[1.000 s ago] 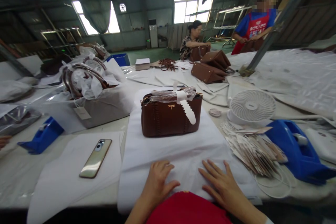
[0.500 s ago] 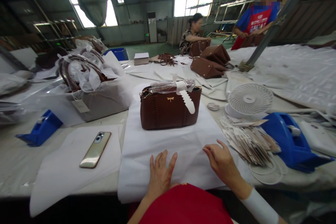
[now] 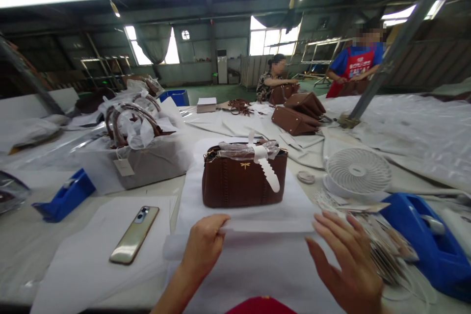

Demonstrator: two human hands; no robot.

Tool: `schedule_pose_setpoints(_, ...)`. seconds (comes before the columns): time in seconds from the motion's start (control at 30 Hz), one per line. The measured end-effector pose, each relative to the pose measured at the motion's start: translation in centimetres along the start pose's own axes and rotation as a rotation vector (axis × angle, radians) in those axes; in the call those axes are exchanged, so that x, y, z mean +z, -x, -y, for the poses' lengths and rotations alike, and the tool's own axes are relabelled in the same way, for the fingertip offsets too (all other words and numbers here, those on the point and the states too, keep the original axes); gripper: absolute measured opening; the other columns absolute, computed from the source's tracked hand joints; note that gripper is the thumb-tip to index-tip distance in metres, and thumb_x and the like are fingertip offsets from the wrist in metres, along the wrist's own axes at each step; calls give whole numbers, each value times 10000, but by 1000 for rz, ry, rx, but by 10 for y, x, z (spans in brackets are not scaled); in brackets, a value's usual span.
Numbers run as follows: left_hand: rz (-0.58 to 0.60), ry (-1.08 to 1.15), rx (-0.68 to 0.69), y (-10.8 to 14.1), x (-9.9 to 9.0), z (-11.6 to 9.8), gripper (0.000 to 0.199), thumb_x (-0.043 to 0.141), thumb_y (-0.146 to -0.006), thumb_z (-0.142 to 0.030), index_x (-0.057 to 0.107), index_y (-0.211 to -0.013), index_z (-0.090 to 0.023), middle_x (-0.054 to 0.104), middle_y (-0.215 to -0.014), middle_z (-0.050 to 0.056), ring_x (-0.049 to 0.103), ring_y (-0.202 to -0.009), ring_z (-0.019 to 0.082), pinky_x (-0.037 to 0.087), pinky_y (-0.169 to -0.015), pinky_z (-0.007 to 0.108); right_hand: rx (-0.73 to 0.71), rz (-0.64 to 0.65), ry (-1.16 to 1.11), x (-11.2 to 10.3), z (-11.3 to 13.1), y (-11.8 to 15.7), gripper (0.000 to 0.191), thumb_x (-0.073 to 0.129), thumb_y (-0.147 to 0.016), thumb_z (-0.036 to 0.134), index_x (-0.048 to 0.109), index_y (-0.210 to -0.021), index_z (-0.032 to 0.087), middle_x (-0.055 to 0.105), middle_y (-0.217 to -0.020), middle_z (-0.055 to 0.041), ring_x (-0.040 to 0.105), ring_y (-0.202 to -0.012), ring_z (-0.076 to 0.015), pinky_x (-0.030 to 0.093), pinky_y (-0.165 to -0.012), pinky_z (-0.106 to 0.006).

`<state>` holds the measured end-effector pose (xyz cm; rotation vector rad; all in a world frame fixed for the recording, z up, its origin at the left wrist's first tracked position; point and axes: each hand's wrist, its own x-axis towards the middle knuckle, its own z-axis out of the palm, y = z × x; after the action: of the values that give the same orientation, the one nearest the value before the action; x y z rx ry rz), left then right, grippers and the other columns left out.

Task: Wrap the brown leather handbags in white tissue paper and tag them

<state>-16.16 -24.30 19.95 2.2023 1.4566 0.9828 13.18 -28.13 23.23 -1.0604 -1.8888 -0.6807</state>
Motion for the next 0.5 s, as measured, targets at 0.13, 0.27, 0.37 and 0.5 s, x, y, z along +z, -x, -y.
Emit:
schedule_pose_setpoints(0.13,34,4,53,-36,-28,-12,355,437,-800,-65,674,-981,-257,752,-969,14,692,-892,206,527,-812,320,-113,-6,-16,4,14,-13,571,748,-857,258,501,-1363,159,697,-1165,-179,618,-1159,-326,317,-1127,-628)
schedule_pose_setpoints(0.27,75,-65,113,-71,-46,-16,333,447,-782,-69,672,-943,-254,744,-925,11,683,-879,213,504,-774,311,-50,-8,117,40,-10,-40,560,681,-910,327,478,-1395,132,646,-1274,-213,554,-1253,-373,219,-1147,-663)
schedule_pose_setpoints(0.37,60,-108,121,-94,-54,-12,272,472,-820,-116,677,-929,-258,743,-921,15,685,-880,220,495,-747,302,-75,59,65,64,-30,-59,240,535,-990,268,619,-1200,188,731,-1073,-107,635,-1125,-297,138,-1167,-643)
schedule_pose_setpoints(0.5,-5,-73,92,-118,-56,-6,236,484,-863,-149,687,-906,-263,742,-884,8,689,-853,208,496,-740,292,-98,31,-72,86,-46,-76,295,371,-1003,123,652,-951,193,676,-787,-32,648,-829,-185,384,-1051,-456)
